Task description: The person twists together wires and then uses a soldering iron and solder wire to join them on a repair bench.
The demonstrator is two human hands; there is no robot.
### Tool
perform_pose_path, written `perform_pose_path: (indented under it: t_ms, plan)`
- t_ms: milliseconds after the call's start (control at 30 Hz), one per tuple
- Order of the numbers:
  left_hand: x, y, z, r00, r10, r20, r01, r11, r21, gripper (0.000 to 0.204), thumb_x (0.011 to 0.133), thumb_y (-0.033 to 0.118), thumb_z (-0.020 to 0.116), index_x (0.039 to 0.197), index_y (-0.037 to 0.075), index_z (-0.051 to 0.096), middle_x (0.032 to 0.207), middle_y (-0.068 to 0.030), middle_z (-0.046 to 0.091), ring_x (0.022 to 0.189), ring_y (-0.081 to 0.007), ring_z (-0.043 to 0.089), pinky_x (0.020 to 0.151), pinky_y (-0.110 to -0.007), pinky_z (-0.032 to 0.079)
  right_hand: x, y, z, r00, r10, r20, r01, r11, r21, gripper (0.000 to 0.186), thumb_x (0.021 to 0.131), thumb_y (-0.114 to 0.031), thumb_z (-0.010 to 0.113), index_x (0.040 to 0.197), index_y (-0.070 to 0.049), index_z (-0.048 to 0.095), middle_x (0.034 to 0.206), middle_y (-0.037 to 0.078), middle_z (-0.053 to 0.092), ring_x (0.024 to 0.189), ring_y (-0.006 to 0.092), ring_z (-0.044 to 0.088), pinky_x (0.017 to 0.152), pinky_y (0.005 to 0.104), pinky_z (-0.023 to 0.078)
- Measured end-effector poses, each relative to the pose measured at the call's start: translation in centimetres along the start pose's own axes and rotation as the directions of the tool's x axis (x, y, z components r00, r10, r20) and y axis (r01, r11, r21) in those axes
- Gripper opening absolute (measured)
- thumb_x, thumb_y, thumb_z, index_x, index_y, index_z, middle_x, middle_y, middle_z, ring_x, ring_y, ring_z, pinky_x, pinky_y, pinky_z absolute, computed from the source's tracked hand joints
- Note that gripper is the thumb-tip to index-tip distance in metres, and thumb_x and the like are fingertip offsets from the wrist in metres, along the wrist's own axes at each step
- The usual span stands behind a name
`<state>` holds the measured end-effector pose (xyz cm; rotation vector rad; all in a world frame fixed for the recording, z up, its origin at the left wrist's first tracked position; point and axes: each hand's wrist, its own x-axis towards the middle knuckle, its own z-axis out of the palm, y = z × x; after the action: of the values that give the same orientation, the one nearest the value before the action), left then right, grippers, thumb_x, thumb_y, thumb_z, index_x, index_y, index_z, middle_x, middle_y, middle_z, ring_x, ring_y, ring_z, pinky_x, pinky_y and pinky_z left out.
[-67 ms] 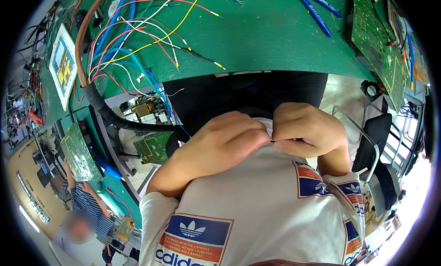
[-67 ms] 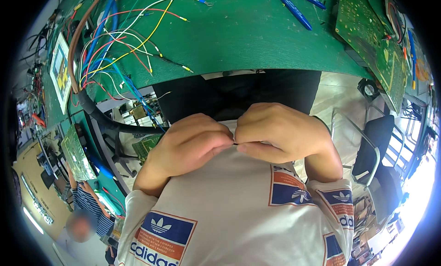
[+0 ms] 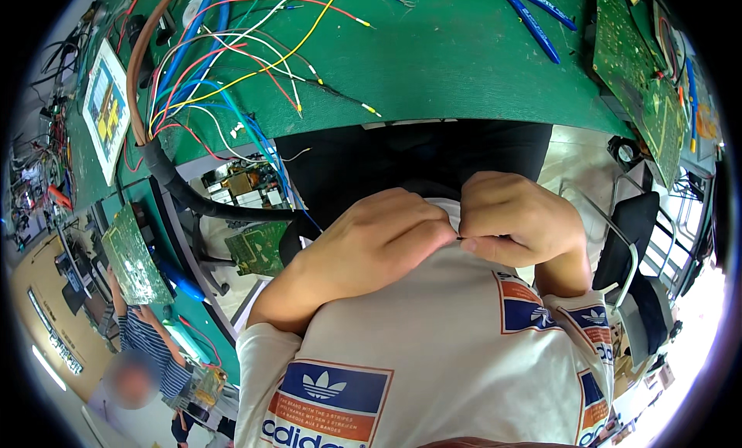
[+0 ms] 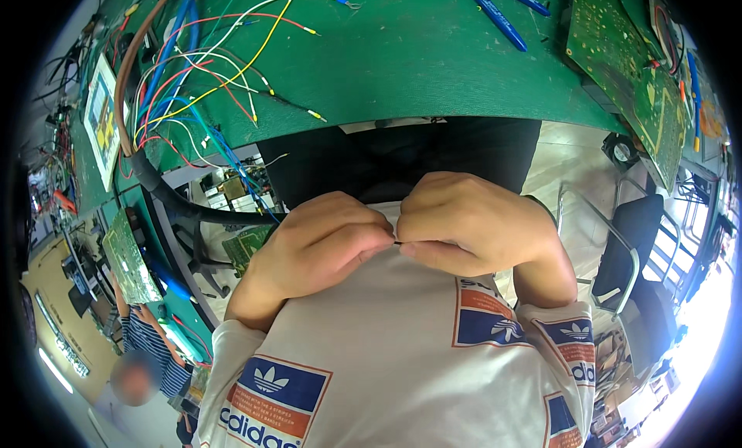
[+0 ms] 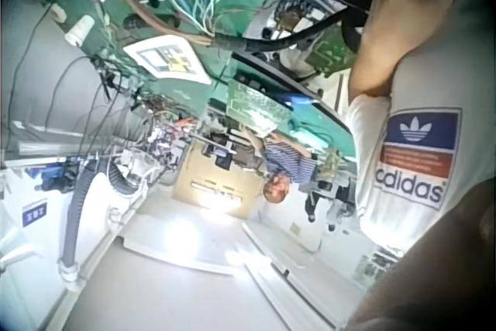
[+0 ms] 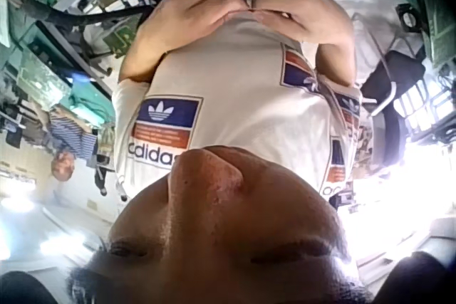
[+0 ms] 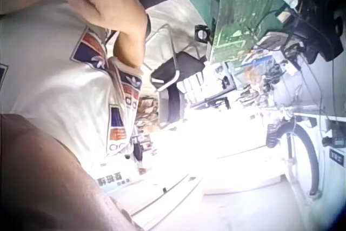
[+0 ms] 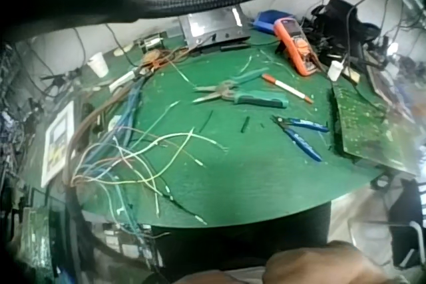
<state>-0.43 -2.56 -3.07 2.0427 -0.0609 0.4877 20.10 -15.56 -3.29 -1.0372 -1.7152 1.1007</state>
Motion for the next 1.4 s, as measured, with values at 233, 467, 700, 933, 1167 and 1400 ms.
perform_pose_path:
  t_ms: [233,467,700,933,1167,1400]
  plan:
    - [1.0,-0.1,-0.1,0.999,0.013,-0.049,-0.011,0.999,0.04,0.025,0.071,-0.006,0.08,0.091,0.001,0.067,0.086,-0.0117,0.072,0.072,-0.0293,0.07,0.063,-0.037,0.056,0.0,-1.0,-0.9,0.993,-0.062,-0.101,0.039,0.974,-0.222,0.009,0.082,-0.003,0.071,0.081,-0.002,0.062,0.072,0.01,0.053,0.064,0.0319,0.053,0.065,0.0405,0.043]
    - [1.9,-0.3,-0.1,0.994,-0.048,-0.102,0.061,0.989,0.134,0.016,0.078,-0.005,0.08,0.087,0.0,0.069,0.082,-0.0119,0.072,0.07,-0.0271,0.071,0.062,-0.033,0.057,0.0,0.0,-1.0,0.982,-0.101,-0.163,0.054,0.962,-0.269,0.01,0.083,-0.007,0.071,0.086,-0.001,0.063,0.074,0.011,0.054,0.067,0.0326,0.055,0.066,0.0401,0.043]
    - [2.1,0.0,0.0,0.994,-0.063,-0.09,0.075,0.988,0.135,0.014,0.08,-0.006,0.078,0.089,-0.001,0.069,0.082,-0.0125,0.073,0.069,-0.0242,0.07,0.061,-0.031,0.056,-0.5,0.5,-1.0,0.981,-0.114,-0.158,0.076,0.971,-0.227,0.011,0.084,-0.008,0.071,0.086,-0.001,0.063,0.076,0.01,0.056,0.068,0.0324,0.057,0.067,0.0404,0.044]
    - [-2.4,-1.9,-5.6,0.814,-0.468,-0.344,0.544,0.822,0.167,0.012,0.082,-0.007,0.077,0.091,-0.003,0.072,0.086,-0.0114,0.074,0.078,-0.0181,0.07,0.071,-0.029,0.055,-4.7,-0.2,-3.2,0.939,-0.044,-0.342,-0.036,0.973,-0.226,0.011,0.087,-0.005,0.073,0.085,0.0,0.064,0.074,0.01,0.058,0.068,0.0325,0.057,0.067,0.0402,0.047]
    - [7.1,-3.2,-3.6,0.969,-0.141,-0.205,0.209,0.907,0.365,0.016,0.082,-0.005,0.076,0.097,0.001,0.073,0.09,-0.0107,0.071,0.073,-0.0192,0.067,0.069,-0.031,0.054,-2.5,-1.4,-1.6,0.883,0.02,-0.468,-0.155,0.955,-0.251,0.01,0.085,-0.005,0.075,0.086,-0.002,0.066,0.074,0.011,0.055,0.068,0.0316,0.055,0.06,0.0411,0.044]
    - [9.5,-5.9,-3.3,0.982,-0.05,-0.182,0.135,0.863,0.487,0.036,0.087,0.0,0.074,0.123,0.007,0.068,0.105,-0.0042,0.07,0.074,-0.0093,0.057,0.064,-0.024,0.045,-2.1,-1.4,-0.3,0.805,-0.022,-0.592,-0.226,0.912,-0.341,0.014,0.08,-0.006,0.08,0.086,-0.002,0.068,0.077,0.01,0.058,0.069,0.0304,0.057,0.062,0.0397,0.046]
